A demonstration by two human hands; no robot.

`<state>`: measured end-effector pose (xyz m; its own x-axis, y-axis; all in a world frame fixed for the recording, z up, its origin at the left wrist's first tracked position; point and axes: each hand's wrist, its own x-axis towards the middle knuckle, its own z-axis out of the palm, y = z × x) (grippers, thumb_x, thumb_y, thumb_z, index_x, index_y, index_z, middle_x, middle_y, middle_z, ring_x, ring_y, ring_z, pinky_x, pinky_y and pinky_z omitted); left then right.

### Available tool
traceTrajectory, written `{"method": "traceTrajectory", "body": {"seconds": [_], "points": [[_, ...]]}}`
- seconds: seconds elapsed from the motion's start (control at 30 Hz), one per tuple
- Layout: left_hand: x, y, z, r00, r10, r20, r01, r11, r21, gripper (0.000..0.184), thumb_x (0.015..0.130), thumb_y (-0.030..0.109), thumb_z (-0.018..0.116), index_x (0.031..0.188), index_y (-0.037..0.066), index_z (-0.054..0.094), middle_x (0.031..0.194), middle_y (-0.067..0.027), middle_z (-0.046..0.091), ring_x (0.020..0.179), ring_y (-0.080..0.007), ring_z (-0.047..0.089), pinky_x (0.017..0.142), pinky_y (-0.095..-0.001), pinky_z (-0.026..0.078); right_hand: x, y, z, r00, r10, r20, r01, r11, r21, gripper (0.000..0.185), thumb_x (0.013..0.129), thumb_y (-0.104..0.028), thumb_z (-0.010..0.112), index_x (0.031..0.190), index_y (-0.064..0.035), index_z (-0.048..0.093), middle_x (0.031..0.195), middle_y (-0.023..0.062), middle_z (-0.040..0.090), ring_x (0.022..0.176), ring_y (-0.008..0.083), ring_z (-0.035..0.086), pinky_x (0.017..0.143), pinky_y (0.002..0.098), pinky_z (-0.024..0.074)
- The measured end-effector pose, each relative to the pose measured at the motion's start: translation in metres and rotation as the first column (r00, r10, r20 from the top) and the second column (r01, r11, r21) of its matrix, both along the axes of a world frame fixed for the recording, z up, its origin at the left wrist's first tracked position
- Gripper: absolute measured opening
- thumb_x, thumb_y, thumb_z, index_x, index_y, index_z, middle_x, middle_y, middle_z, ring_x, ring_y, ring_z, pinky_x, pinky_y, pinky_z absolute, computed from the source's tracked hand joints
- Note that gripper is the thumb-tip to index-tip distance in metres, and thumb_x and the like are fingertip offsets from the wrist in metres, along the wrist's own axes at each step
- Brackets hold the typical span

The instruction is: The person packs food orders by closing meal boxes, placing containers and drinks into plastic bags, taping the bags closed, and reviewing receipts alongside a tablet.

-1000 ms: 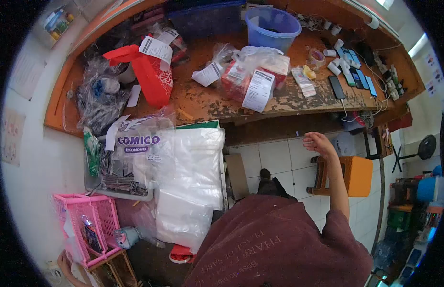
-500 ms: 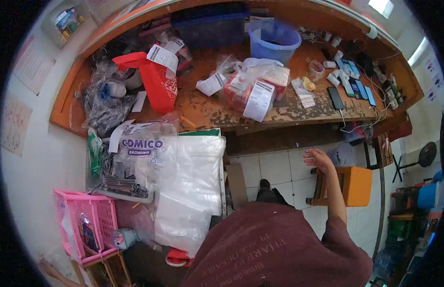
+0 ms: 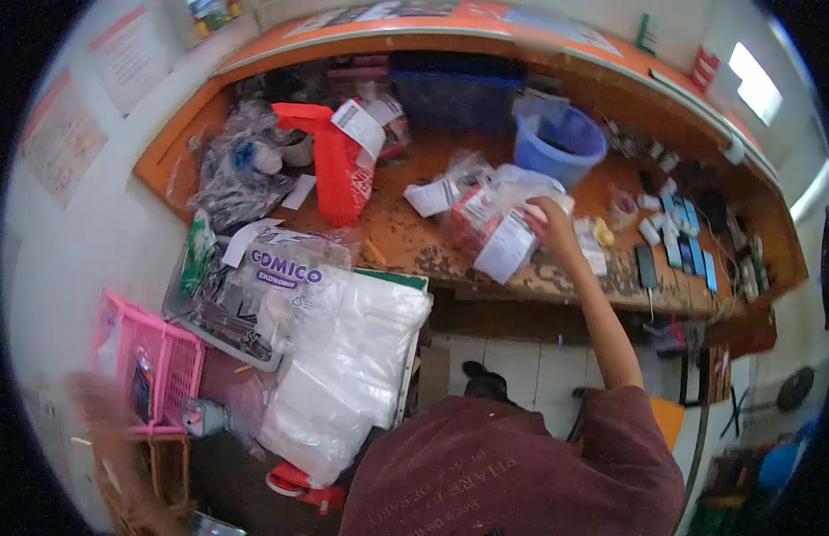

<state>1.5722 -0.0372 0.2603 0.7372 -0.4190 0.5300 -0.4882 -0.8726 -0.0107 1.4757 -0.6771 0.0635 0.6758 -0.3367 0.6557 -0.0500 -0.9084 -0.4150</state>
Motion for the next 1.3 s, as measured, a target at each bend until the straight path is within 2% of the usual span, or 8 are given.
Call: {"method": "traceTrajectory", "body": {"seconds": [0.1, 0.13, 0.23, 0.53, 0.6, 0.77, 1.1, 1.3], "points": [[-0.035, -0.125, -0.060, 0.346, -0.356, -0.868, 0.410, 0.889, -0.201, 0.028, 0.070, 0.012, 0.063, 0.094, 0.005, 0.051, 0.078, -0.0084, 0.056, 0.070, -0.0225, 0.056, 0.065, -0.0347, 0.045, 0.067, -0.025, 0.000, 0.990, -0.131, 0.059, 0.142, 0.826, -0.545, 0.041, 0.070, -0.030, 0.065, 0.098, -0.0016, 0.055, 0.087, 0.0152, 0.060, 0.086, 0.0325, 0.055, 0.082, 0.0371, 0.0393], [-0.053, -0.162, -0.082, 0.322, -0.457, -0.829, 0.438, 0.848, -0.298, 0.023, 0.071, 0.010, 0.061, 0.089, 0.003, 0.049, 0.075, -0.0097, 0.055, 0.067, -0.0194, 0.056, 0.064, -0.0297, 0.045, 0.081, -0.036, -0.008, 0.942, -0.202, -0.270, 0.043, 0.866, -0.499, 0.043, 0.072, -0.038, 0.061, 0.098, -0.0037, 0.057, 0.089, 0.0155, 0.060, 0.087, 0.0313, 0.056, 0.079, 0.0378, 0.0422], [-0.084, -0.222, -0.126, 0.511, -0.504, -0.697, -0.061, 0.787, -0.614, 0.019, 0.076, 0.013, 0.059, 0.085, 0.001, 0.046, 0.070, -0.0095, 0.056, 0.065, -0.0177, 0.057, 0.060, -0.0269, 0.045, 0.111, -0.067, -0.028, 0.635, -0.003, -0.772, -0.092, 0.993, -0.080, 0.041, 0.077, -0.045, 0.052, 0.088, -0.0070, 0.062, 0.080, 0.0149, 0.063, 0.074, 0.0294, 0.060, 0.067, 0.0392, 0.0467], [-0.086, -0.291, -0.118, 0.783, -0.393, -0.481, -0.439, 0.197, -0.876, 0.025, 0.084, 0.012, 0.046, 0.103, -0.005, 0.048, 0.073, -0.0111, 0.058, 0.065, -0.0178, 0.058, 0.058, -0.0280, 0.048, 0.105, -0.112, 0.164, 0.822, 0.538, -0.187, -0.418, 0.793, 0.444, 0.019, 0.068, -0.014, 0.061, 0.084, -0.0038, 0.065, 0.079, 0.0104, 0.064, 0.071, 0.0193, 0.060, 0.065, 0.0313, 0.0472], [-0.071, -0.292, -0.119, 0.818, -0.285, -0.500, -0.444, 0.241, -0.863, 0.032, 0.085, 0.013, 0.045, 0.111, -0.007, 0.047, 0.073, -0.0113, 0.059, 0.063, -0.0158, 0.058, 0.058, -0.0274, 0.048, 0.126, -0.141, 0.241, 0.955, 0.083, -0.283, 0.015, 0.946, 0.325, 0.031, 0.073, -0.028, 0.057, 0.094, -0.0061, 0.062, 0.080, 0.0105, 0.062, 0.070, 0.0188, 0.058, 0.063, 0.0320, 0.0473], [-0.039, -0.305, -0.082, 0.896, -0.117, -0.428, -0.368, 0.343, -0.864, 0.031, 0.086, 0.020, 0.049, 0.106, -0.002, 0.053, 0.075, -0.0108, 0.064, 0.046, -0.0058, 0.042, 0.045, -0.0201, 0.036, 0.232, -0.266, 0.323, 0.995, -0.003, -0.103, -0.017, 0.982, -0.189, 0.031, 0.078, -0.025, 0.052, 0.102, -0.0057, 0.057, 0.078, 0.0138, 0.058, 0.071, 0.0228, 0.056, 0.062, 0.0359, 0.0455], [-0.031, -0.277, -0.038, 0.954, -0.176, -0.244, -0.217, 0.161, -0.963, 0.033, 0.087, 0.026, 0.046, 0.110, 0.002, 0.049, 0.082, -0.0112, 0.062, 0.063, -0.0118, 0.056, 0.058, -0.0243, 0.045, 0.392, -0.294, 0.310, 0.925, -0.121, -0.360, -0.046, 0.905, -0.423, 0.030, 0.081, -0.022, 0.049, 0.102, -0.0015, 0.056, 0.090, 0.0140, 0.058, 0.083, 0.0215, 0.056, 0.072, 0.0334, 0.0436], [-0.049, -0.254, -0.024, 0.957, -0.201, -0.208, -0.196, 0.080, -0.977, 0.035, 0.088, 0.027, 0.044, 0.109, -0.002, 0.047, 0.081, -0.0140, 0.063, 0.072, -0.0192, 0.061, 0.067, -0.0303, 0.051, 0.354, -0.224, 0.292, 0.994, 0.108, 0.019, -0.079, 0.827, -0.557, 0.030, 0.083, -0.020, 0.048, 0.102, 0.0010, 0.055, 0.097, 0.0141, 0.058, 0.090, 0.0208, 0.055, 0.077, 0.0319, 0.0424]]}}
